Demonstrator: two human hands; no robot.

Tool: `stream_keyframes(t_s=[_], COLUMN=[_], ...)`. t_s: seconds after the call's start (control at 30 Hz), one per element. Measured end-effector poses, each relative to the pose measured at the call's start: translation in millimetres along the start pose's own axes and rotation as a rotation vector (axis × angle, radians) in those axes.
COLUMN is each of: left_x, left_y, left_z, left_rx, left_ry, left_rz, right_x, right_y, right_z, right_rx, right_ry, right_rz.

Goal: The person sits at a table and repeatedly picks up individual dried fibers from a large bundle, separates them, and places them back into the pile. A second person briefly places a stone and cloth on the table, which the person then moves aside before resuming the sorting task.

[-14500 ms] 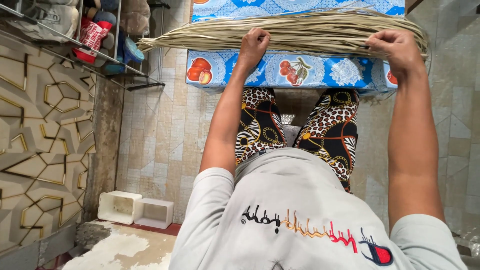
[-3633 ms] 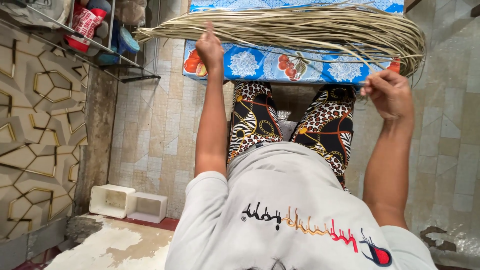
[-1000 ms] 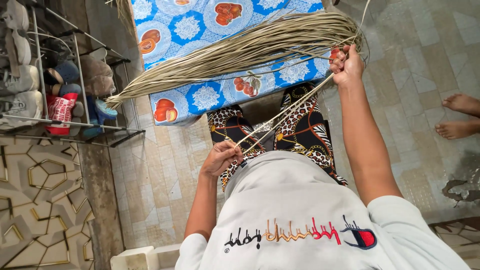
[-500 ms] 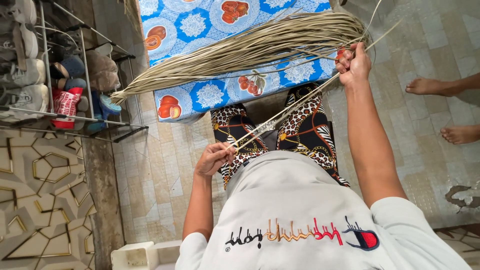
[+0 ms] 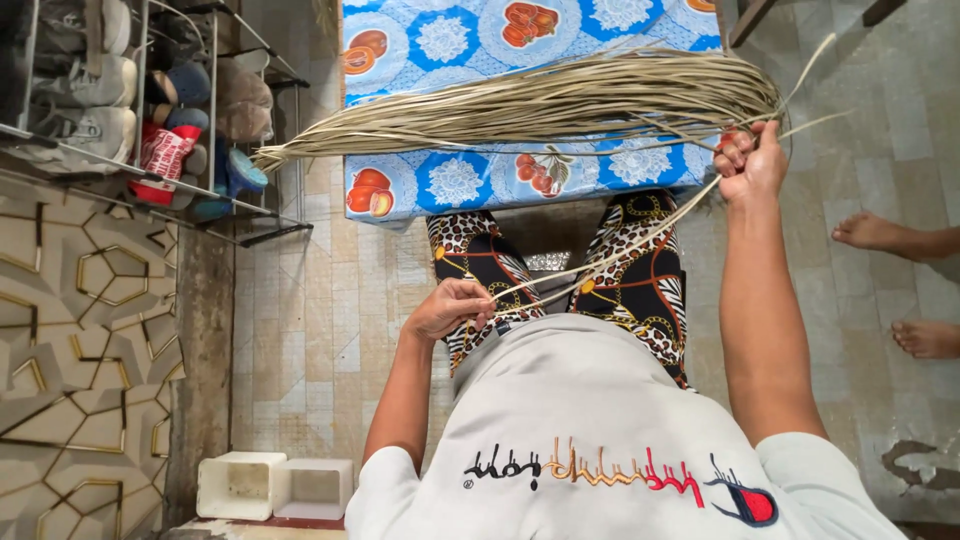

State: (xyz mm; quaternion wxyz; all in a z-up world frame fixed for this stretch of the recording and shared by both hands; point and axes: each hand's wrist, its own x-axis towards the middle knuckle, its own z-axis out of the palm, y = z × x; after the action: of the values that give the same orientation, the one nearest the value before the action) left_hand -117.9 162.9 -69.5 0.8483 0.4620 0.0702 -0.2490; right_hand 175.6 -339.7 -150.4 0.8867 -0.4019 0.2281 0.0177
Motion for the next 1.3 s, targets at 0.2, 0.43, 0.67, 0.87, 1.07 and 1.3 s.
stream_keyframes(t_s=[0.2,0.43,0.67,0.87,1.07,1.3], left_x=[3,-3,-22,-33,-35,-30], left_y=[11,22,36,34,36,30], left_z=[14,9,-2,-21,-22,-30], left_rx=[-0.016,0.001,0.137,0.173,0.018,-0.022], left_ry=[-0.012,0.023,-0.002,-0.056,-0.189,-0.198], left_rz=[0.014,-0.009,-0.052,-0.082,0.204,0.166], right_x=[-8,-33,-66,-67,-76,-80], right_y=[-4,-11,-22,-19,-24,-32], right_z=[18,72,136,149,160,163], right_rx=[-0.035,-0.176,-0.21,-0.25,-0.274,-0.336], right_ry=[0.022,0.026,0.06,0.02,0.0,-0.044], right_rz=[-0.052,-0.106,-0.069,-0.035,-0.041,-0.034])
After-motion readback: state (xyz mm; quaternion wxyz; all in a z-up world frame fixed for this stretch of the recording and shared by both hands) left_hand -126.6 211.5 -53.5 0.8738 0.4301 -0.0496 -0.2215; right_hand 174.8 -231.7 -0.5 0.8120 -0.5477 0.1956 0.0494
